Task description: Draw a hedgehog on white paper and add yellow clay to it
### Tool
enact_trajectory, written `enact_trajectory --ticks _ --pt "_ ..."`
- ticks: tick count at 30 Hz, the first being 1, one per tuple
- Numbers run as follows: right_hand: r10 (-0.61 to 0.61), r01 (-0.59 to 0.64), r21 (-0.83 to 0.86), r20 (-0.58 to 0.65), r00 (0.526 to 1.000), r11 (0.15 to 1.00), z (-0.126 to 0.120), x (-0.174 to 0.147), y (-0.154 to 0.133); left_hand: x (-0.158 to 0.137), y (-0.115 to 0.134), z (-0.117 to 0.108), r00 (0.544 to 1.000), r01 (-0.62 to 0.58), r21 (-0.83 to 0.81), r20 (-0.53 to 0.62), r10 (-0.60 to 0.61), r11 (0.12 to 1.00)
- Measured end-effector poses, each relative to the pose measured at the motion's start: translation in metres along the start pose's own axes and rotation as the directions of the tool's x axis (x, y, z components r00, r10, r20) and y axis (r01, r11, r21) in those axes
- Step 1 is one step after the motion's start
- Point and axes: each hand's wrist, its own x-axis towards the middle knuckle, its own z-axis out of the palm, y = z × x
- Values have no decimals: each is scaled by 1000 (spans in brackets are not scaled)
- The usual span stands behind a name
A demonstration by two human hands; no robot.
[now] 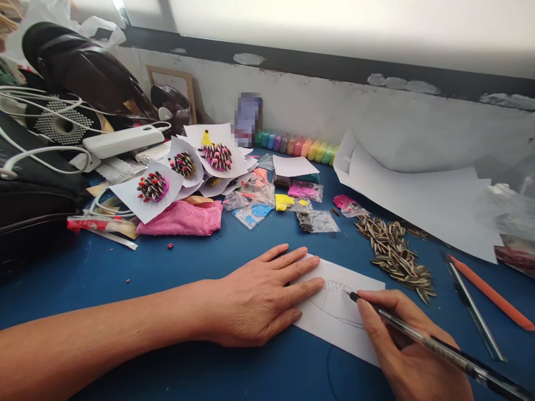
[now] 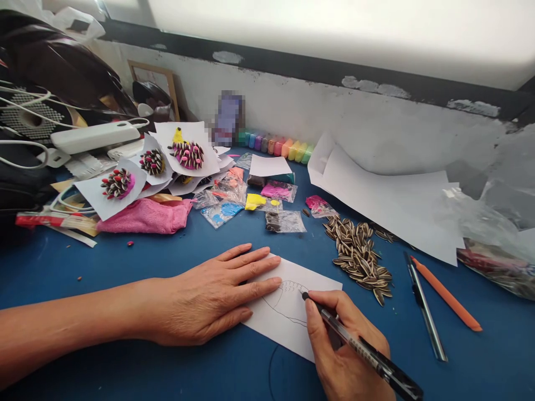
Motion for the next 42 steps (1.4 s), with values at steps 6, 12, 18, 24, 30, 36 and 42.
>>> enact_trajectory --ticks 6,12,18,24,30,36,42 --pt "37 -38 23 41 998 999 1 1 -2 -1 0 1 1000 -4 -5 -22 4 1000" --pt "34 -35 17 28 999 999 0 0 -1 -1 -1 2 998 -14 -26 -57 13 1000" --pt "17 -18 14 18 1000 1000 -1 1 -4 -1 0 0 999 -13 -15 -46 12 1000" --pt "18 -19 25 18 1000 1000 -1 0 -4 0 0 0 1000 -4 -5 -24 4 1000" --pt "76 -76 -6 -5 997 997 0 1 -4 -1 -1 1 999 -14 -15 -37 13 1000" --pt "99 -99 3 12 995 995 0 0 -2 -1 -1 2 998 -22 -23 -59 20 1000" --pt "60 -60 7 12 998 998 0 1 -2 -1 -1 1 1000 -8 -7 -25 7 1000"
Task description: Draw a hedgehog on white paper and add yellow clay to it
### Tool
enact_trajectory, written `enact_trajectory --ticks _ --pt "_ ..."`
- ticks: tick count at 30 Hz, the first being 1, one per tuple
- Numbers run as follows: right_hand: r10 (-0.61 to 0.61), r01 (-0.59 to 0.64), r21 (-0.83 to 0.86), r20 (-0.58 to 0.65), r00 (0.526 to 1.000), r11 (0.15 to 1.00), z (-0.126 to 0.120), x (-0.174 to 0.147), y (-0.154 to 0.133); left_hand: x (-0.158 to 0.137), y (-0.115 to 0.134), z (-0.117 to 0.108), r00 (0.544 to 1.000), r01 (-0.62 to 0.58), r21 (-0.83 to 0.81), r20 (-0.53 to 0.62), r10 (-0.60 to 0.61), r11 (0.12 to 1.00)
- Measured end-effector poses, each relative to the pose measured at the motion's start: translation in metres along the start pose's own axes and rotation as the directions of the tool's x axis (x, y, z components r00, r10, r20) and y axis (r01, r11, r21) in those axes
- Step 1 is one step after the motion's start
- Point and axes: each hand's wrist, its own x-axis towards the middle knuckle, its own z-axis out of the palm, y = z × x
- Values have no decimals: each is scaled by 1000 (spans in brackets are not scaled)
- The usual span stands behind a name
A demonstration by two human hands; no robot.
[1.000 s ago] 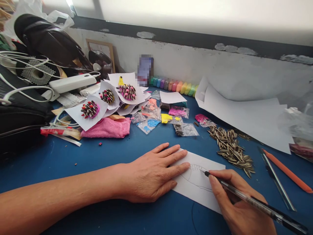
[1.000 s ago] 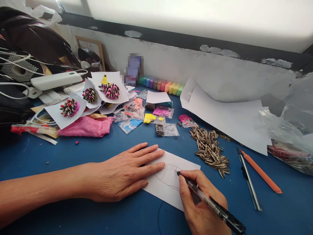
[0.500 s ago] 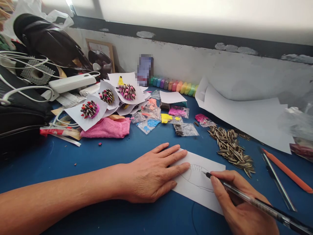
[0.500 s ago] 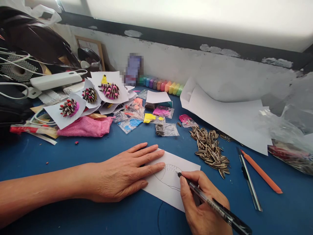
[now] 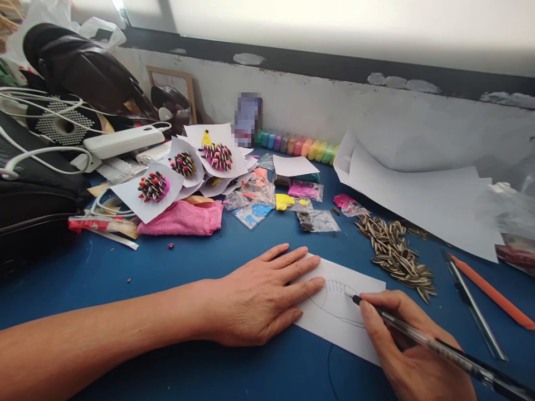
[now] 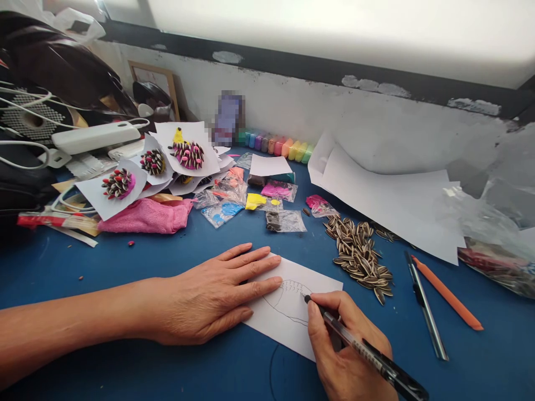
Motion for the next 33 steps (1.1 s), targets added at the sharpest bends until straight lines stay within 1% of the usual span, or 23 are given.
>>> enact_trajectory --ticks 7,12,15,18,23,27,31,33 --pt "38 -38 15 11 999 999 -3 -1 -2 -1 0 1 1000 -7 -18 -27 7 1000" --pt "89 -90 -13 -40 995 996 -3 -2 2 0 -1 1 1000 -3 -10 -11 3 1000" --pt "60 -62 -26 -54 997 998 -3 -2 4 0 0 0 1000 1 3 19 -1 1000" --pt "34 -36 -33 -52 998 999 -4 -1 3 0 0 0 1000 4 7 11 -4 1000" --pt "24 -25 -46 -25 999 999 -4 1 4 0 0 0 1000 9 8 23 -9 1000" --pt "13 -14 -55 -25 1000 998 -4 1 6 1 0 -1 1000 7 -1 19 -7 1000" --pt "23 -24 -62 -23 999 998 -4 0 5 0 0 0 1000 -3 -10 -8 3 1000" --pt "21 -23 -63 -29 999 998 -4 0 5 0 0 0 1000 1 -2 3 -1 1000"
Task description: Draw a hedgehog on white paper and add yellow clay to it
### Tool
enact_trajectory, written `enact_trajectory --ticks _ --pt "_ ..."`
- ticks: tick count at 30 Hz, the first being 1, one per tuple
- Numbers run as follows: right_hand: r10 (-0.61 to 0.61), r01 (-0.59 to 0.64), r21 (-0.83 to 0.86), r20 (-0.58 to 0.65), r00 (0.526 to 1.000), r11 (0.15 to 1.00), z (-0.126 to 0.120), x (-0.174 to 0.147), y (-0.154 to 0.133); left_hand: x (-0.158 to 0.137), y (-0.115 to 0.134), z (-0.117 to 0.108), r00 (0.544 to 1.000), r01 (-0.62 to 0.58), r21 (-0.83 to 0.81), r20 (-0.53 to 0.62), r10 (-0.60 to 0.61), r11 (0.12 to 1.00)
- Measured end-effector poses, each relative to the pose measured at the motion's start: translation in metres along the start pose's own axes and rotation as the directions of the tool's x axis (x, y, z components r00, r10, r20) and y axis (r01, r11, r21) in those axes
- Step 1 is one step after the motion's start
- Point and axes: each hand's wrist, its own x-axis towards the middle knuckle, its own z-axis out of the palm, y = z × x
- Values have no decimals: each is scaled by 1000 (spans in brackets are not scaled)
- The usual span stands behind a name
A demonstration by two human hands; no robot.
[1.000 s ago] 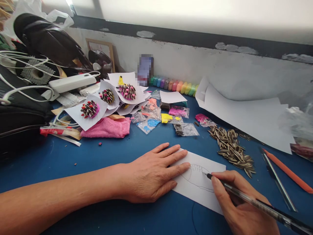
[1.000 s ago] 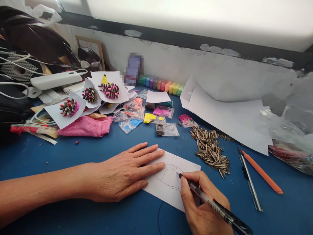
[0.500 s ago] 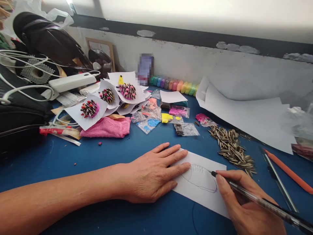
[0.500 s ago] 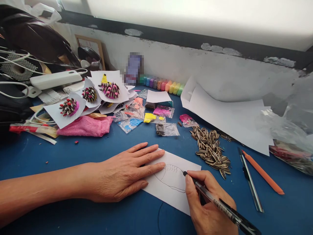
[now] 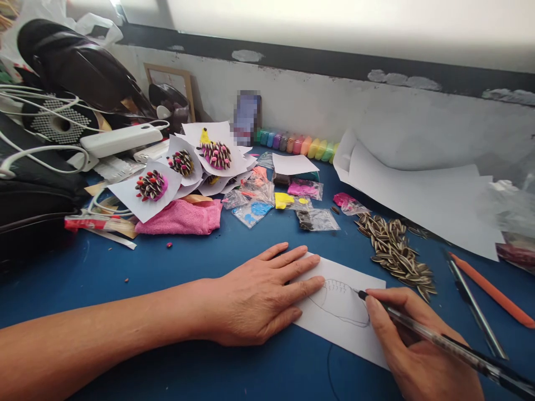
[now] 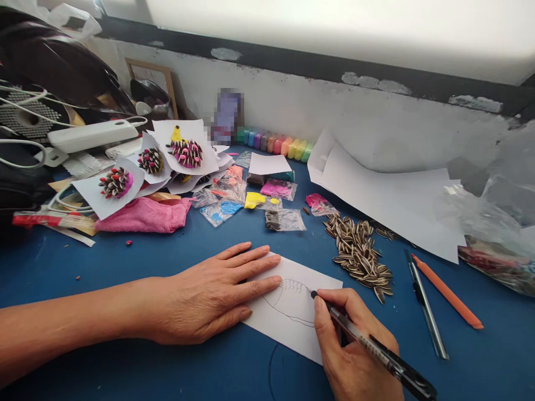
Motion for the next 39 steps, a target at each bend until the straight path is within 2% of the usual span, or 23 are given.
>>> enact_trajectory --ticks 5,17,32,39 --pt "-22 22 1 -8 1000 1000 1 1 1 0 0 -1 999 12 12 44 -12 1000" --pt "-3 2 -15 -32 999 1000 -5 -1 3 0 0 0 1000 5 1 16 -5 1000" --pt "2 -2 0 5 1000 1000 -3 -3 4 1 0 -1 1000 14 4 28 -14 1000" --pt "3 -4 25 18 1000 1000 -3 -4 5 1 2 -2 997 31 20 72 -32 999"
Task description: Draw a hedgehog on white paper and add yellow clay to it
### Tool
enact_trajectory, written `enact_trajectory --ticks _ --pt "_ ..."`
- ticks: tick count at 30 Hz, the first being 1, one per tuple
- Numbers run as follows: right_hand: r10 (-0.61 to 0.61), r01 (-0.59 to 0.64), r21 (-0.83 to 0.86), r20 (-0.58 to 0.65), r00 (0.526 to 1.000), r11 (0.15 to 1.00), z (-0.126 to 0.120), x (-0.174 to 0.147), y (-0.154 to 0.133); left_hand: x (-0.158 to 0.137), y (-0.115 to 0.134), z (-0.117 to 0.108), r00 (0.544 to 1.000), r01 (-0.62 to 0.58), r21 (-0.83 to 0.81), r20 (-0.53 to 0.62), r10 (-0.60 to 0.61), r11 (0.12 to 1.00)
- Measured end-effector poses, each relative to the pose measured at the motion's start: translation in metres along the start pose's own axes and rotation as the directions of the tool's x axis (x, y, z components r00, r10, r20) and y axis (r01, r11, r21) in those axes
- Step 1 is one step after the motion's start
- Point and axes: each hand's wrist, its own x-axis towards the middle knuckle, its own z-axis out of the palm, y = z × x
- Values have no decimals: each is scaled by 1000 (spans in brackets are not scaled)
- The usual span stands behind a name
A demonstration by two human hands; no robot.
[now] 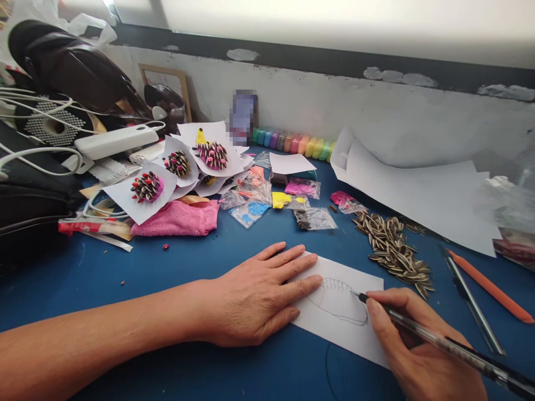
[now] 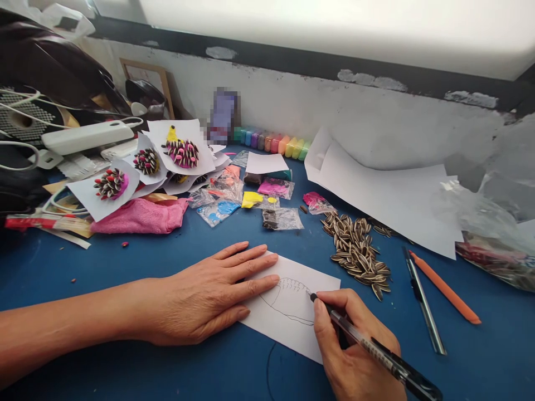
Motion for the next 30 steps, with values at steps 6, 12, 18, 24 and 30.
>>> enact_trajectory --ticks 6,12,18,24,30 --pt "17 -17 -1 -9 1000 1000 1 1 -1 0 0 1 1000 -10 -11 -27 9 1000" --pt "56 -56 8 -9 998 998 -3 3 -4 -1 -1 2 998 -19 -17 -52 18 1000" --pt "70 -71 -30 -18 997 997 -5 4 -2 -1 -1 2 996 -33 -45 -87 29 998" --pt "54 -54 -11 -19 998 998 -5 -1 -3 -1 0 2 997 -27 -33 -78 24 999" --pt "47 -47 23 2 999 999 -1 0 -6 -1 0 2 998 -22 -4 -60 22 1000"
